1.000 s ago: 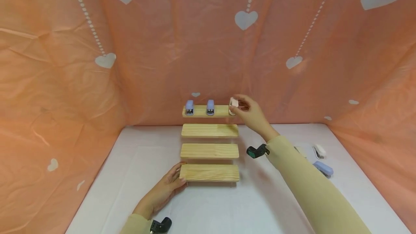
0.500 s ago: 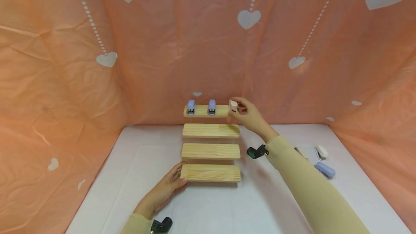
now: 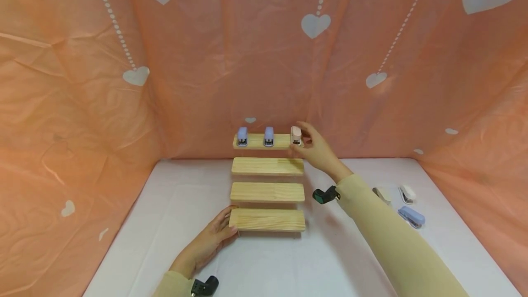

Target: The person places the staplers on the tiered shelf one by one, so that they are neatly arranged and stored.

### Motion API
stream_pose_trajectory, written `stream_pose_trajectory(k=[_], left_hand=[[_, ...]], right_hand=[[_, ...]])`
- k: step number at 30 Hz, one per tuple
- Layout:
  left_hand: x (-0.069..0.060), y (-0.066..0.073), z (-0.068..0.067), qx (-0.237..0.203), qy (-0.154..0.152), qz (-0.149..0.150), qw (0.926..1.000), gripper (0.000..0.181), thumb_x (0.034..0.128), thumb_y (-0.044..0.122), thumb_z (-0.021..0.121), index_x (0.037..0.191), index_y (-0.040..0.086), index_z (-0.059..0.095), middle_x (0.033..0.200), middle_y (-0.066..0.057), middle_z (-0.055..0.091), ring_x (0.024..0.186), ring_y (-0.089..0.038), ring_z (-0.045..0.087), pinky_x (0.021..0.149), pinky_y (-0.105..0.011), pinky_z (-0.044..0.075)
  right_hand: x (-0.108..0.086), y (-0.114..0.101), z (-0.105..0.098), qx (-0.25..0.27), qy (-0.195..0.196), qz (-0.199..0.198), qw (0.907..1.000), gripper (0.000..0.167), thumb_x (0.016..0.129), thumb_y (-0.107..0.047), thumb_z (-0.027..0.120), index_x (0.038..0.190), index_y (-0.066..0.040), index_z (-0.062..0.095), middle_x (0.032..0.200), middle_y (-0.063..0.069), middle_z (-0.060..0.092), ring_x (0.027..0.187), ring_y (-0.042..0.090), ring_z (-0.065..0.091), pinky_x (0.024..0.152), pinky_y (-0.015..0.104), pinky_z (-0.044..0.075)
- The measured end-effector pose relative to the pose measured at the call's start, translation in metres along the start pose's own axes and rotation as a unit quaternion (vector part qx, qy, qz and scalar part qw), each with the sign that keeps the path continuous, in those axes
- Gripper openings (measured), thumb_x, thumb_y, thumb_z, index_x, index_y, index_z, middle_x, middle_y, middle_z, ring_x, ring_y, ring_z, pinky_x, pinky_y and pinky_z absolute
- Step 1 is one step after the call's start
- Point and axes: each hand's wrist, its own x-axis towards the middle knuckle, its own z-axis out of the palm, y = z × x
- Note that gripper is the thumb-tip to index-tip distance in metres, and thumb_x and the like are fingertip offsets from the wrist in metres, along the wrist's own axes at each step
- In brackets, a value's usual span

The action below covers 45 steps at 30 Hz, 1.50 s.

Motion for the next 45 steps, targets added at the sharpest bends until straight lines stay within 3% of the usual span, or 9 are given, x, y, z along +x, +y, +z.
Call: stream_pose_trajectory(k=[7,14,22,31,38,45], left_hand=[[0.001,-0.002,0.000,0.003,-0.001,0.002,1.0000,0.074,0.0947,0.017,0.062,0.154,0.015,0.019,0.156,-0.022,0.018,0.140,-0.035,0.026,0.107,-0.038,0.040],[0.001,-0.003,-0.002,0.009,0.001,-0.002,1.0000,0.075,0.0938,0.021,0.064,0.154,0.017,0.019,0.156,-0.023,0.018,0.140,-0.037,0.025,0.107,-0.036,0.040],[-0.001,-0.001,-0.003,0.019,-0.002,0.004,0.9998,0.075,0.0948,0.021,0.062,0.155,0.014,0.017,0.155,-0.025,0.017,0.140,-0.040,0.023,0.109,-0.039,0.037],[0.000,-0.003,-0.004,0.016,-0.009,0.000,0.9998,0.077,0.0940,0.022,0.064,0.155,0.016,0.017,0.156,-0.024,0.014,0.141,-0.039,0.022,0.107,-0.035,0.039],[0.000,-0.004,-0.004,0.015,-0.005,0.001,0.9999,0.076,0.0938,0.021,0.064,0.155,0.017,0.018,0.156,-0.024,0.016,0.140,-0.038,0.024,0.106,-0.033,0.041],[-0.001,-0.003,-0.003,0.016,-0.007,0.002,0.9998,0.075,0.0946,0.021,0.063,0.154,0.017,0.018,0.156,-0.024,0.016,0.140,-0.038,0.025,0.106,-0.033,0.041]], right_hand=[[-0.010,0.002,-0.004,-0.005,0.007,-0.001,1.0000,0.075,0.088,-0.032,0.072,0.150,-0.018,0.032,0.145,0.010,0.042,0.124,0.030,0.044,0.102,0.050,0.042],[-0.038,0.013,-0.015,-0.014,0.013,0.029,0.9994,0.078,0.087,-0.040,0.072,0.150,-0.016,0.033,0.145,0.014,0.041,0.126,0.035,0.042,0.102,0.052,0.040],[-0.077,0.039,-0.014,-0.017,0.034,0.033,0.9987,0.074,0.086,-0.039,0.074,0.146,-0.013,0.039,0.141,0.009,0.047,0.124,0.029,0.046,0.101,0.049,0.040],[-0.110,0.073,-0.010,-0.039,0.074,0.065,0.9944,0.071,0.086,-0.034,0.075,0.142,-0.006,0.041,0.140,0.014,0.048,0.124,0.033,0.047,0.100,0.048,0.042],[-0.124,0.084,-0.010,-0.032,0.104,0.110,0.9880,0.073,0.086,-0.035,0.074,0.142,-0.004,0.040,0.141,0.020,0.044,0.128,0.037,0.041,0.106,0.052,0.036],[-0.138,0.084,-0.009,-0.037,0.115,0.172,0.9777,0.086,0.083,-0.051,0.072,0.145,-0.003,0.036,0.148,0.021,0.037,0.136,0.039,0.032,0.110,0.056,0.031]])
